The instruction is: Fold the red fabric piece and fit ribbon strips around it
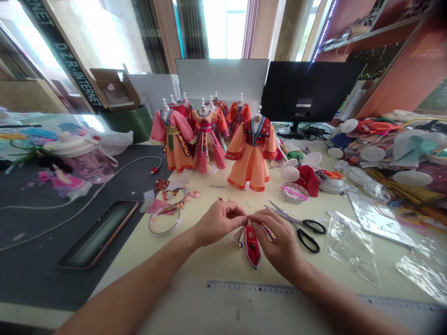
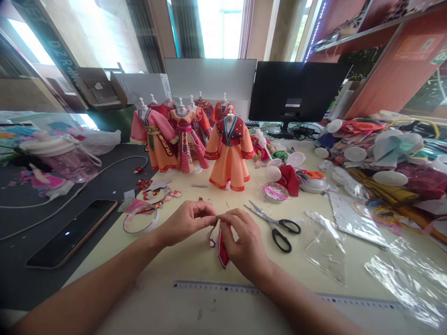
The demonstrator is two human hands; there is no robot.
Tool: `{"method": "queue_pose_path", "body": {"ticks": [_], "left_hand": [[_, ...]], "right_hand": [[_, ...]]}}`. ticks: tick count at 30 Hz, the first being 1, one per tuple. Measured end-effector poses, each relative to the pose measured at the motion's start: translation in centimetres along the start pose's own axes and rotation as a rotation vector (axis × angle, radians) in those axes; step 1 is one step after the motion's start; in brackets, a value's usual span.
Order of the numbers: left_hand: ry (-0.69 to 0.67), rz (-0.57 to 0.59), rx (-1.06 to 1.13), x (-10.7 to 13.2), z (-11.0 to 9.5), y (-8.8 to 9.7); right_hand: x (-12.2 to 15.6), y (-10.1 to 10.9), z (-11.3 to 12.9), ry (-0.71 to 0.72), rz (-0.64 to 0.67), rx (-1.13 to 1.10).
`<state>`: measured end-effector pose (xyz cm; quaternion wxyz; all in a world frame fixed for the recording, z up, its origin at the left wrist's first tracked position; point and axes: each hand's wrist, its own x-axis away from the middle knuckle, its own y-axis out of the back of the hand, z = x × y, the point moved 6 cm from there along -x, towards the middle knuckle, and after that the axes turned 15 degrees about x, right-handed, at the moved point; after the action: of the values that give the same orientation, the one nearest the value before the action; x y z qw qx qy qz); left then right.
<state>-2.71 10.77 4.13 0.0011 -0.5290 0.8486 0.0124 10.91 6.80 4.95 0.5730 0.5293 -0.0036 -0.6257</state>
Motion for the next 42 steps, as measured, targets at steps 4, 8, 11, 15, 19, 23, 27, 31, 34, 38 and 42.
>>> {"method": "queue_pose_path", "body": {"ticks": [4,8,11,15,19,23,27,31,34,38,42], "left_hand": [[-0.066,-0.021,-0.069,0.1,-0.3,-0.2],[-0.161,-0.077,-0.175,0.3,-0.7,-0.6],[-0.251,-0.102,-0.226,0.6,-1.0,-1.1],[-0.347,-0.111,-0.287,1.0,-1.1,-1.4],[-0.412,-0.1,-0.333,1.2,-1.3,-1.6],[-0.413,-0.101,-0.329,1.1,-1.1,-1.6],[-0.389,-0.11,-0.296,0.9,-1.0,-1.5],[-0.335,-0.112,-0.269,0.8,-0.9,-1.4],[-0.25,-0.114,-0.23,0.6,-0.6,-1.3],[-0.119,-0.113,-0.152,0.5,-0.1,-1.1],[-0.057,-0.107,-0.062,0.4,0.2,-1.0]], "right_hand": [[0.0,-0.1,-0.2,-0.049,0.008,-0.054],[0.0,-0.3,-0.8,-0.142,0.02,-0.092],[0.1,-0.3,-1.1,-0.18,0.023,-0.101],[0.0,-0.2,-1.2,-0.192,0.018,-0.116],[-0.1,-0.1,-1.2,-0.211,0.012,-0.12],[-0.2,-0.3,-1.3,-0.255,0.05,-0.133],[-0.2,-0.4,-1.5,-0.309,0.098,-0.142],[-0.2,-0.5,-1.8,-0.352,0.133,-0.151],[-0.2,-0.7,-2.1,-0.401,0.176,-0.148],[0.0,-1.0,-2.5,-0.469,0.216,-0.173],[0.3,-1.7,-3.1,-0.548,0.257,-0.26]]}}
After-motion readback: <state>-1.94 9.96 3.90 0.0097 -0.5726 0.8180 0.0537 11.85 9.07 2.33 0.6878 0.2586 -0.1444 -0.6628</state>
